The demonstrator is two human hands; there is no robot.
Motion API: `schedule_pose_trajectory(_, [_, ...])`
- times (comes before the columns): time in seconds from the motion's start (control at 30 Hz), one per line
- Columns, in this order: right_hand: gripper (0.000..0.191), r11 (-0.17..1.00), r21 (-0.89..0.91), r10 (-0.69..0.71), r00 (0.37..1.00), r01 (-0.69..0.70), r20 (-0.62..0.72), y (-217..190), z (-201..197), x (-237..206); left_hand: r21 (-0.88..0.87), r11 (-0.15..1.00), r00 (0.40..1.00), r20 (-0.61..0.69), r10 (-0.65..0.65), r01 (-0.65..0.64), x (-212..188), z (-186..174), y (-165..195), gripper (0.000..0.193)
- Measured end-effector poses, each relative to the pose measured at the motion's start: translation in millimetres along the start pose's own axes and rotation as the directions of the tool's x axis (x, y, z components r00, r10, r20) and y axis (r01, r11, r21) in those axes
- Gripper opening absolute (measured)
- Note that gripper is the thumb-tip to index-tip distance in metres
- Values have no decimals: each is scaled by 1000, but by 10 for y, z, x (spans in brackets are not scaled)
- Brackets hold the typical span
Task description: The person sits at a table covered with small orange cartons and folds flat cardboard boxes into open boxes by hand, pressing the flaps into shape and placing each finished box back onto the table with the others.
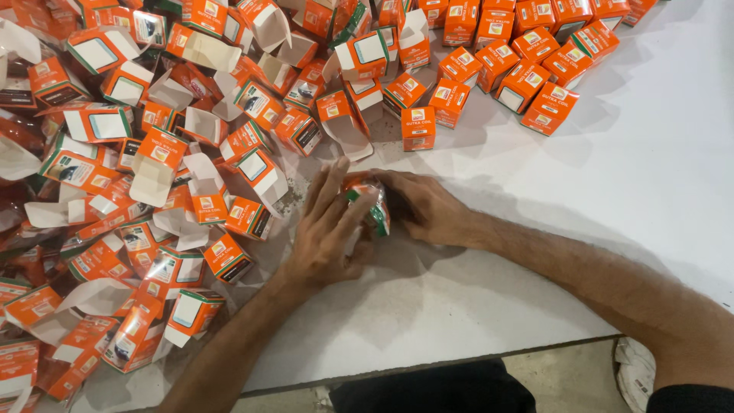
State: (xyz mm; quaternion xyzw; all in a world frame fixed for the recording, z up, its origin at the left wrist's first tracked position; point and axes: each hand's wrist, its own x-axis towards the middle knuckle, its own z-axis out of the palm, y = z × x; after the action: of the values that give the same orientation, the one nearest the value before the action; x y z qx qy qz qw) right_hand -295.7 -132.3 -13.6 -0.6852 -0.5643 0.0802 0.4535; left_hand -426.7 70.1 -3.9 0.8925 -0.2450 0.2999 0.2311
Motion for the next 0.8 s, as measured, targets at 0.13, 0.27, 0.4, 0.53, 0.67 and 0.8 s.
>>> schedule_pose_trajectory(0.13, [77, 999, -8, 53, 999, -53, 4, -331, 153, -1, 137, 987, 996, -2, -85, 84, -51, -270, 200, 62])
schedule_pose_trajectory(0.27, [73, 993, -12, 121, 992, -121, -46, -564, 499, 331, 188, 968, 985, -70, -156, 167, -170, -592, 8, 40])
schedule_pose_trajectory(0.4, [72, 994, -18, 111, 992, -112, -62, -764, 670, 301, 122, 955, 961, -101, -257, 269, -352, -664, 134, 25])
schedule_pose_trajectory(0.53, [76, 991, -62, 113, 991, -117, -67, -1060, 816, 260, 95, 925, 930, -8, -368, 367, -437, -854, 353, 25])
schedule_pose_trajectory(0.67, [77, 987, -114, 106, 992, -114, -74, -1167, 1060, 250, -70, 894, 893, -57, -446, 442, -639, -1025, 354, 29])
schedule_pose_trajectory(0.8, [75, 987, -159, 13, 995, -28, -94, -416, 1139, 234, -410, 689, 725, -90, -683, 598, -681, -432, -33, 35])
